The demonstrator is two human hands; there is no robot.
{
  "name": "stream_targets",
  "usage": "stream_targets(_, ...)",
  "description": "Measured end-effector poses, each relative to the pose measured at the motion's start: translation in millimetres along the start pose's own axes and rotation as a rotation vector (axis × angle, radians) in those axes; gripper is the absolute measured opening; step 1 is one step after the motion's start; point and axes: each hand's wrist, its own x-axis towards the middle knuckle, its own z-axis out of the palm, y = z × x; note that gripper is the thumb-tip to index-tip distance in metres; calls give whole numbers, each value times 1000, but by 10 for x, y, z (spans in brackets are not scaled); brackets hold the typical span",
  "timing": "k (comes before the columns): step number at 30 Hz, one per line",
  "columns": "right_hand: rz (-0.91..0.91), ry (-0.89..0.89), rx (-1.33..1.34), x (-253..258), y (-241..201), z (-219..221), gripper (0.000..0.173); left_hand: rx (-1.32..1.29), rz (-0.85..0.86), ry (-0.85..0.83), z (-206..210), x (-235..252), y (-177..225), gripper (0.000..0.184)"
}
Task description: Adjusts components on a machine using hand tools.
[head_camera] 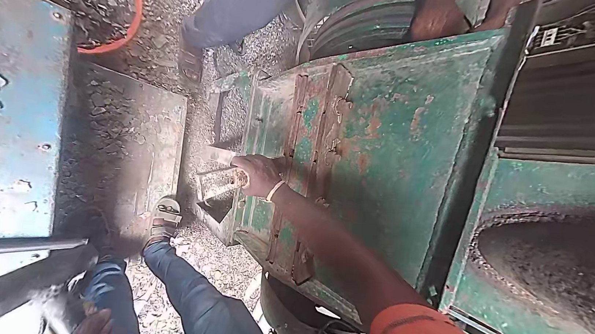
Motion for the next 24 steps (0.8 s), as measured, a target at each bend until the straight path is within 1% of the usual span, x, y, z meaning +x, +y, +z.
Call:
stream_targets(3,32,-8,39,-11,-6,5,72,-87,56,15,472,35,198,14)
stream_targets(5,57,-22,39,20,12,8,78,-222,95,-64,851,97,291,16)
stream_targets(7,69,-41,30,15,-12,-27,73,-330,56,-143,1217,93,340,17)
stream_targets(9,60,-12,1,20,-21,-25,65,-366,-4,-194,1502,85,348,14)
stream_targets(11,58,17,-37,34,-3,-9,57,-377,-66,-227,1637,87,334,13)
stream_targets(12,71,8,-40,33,-15,-21,57,-387,-77,-219,1639,73,343,13)
stream_targets(14,100,-19,-21,23,-40,-33,63,-393,-8,-181,1528,46,399,13)
stream_targets(16,102,-12,-13,48,-41,-53,64,-394,171,-148,1278,61,511,16)
stream_targets(17,101,-8,-19,60,-44,-45,63,-395,300,-144,1079,75,587,18)
stream_targets(19,87,7,-26,32,-62,2,63,-390,545,-145,590,62,810,36)
stream_targets(20,86,12,-29,28,-61,7,64,-372,667,-150,321,72,938,40)
stream_targets(22,87,3,-36,49,-43,-13,67,-407,823,-148,-95,88,1129,50)
stream_targets(23,88,0,-26,29,-56,-3,69,-436,853,-103,-142,56,1156,51)
stream_targets(24,85,1,-18,43,-49,-14,69,-442,849,-40,-10,21,1125,50)
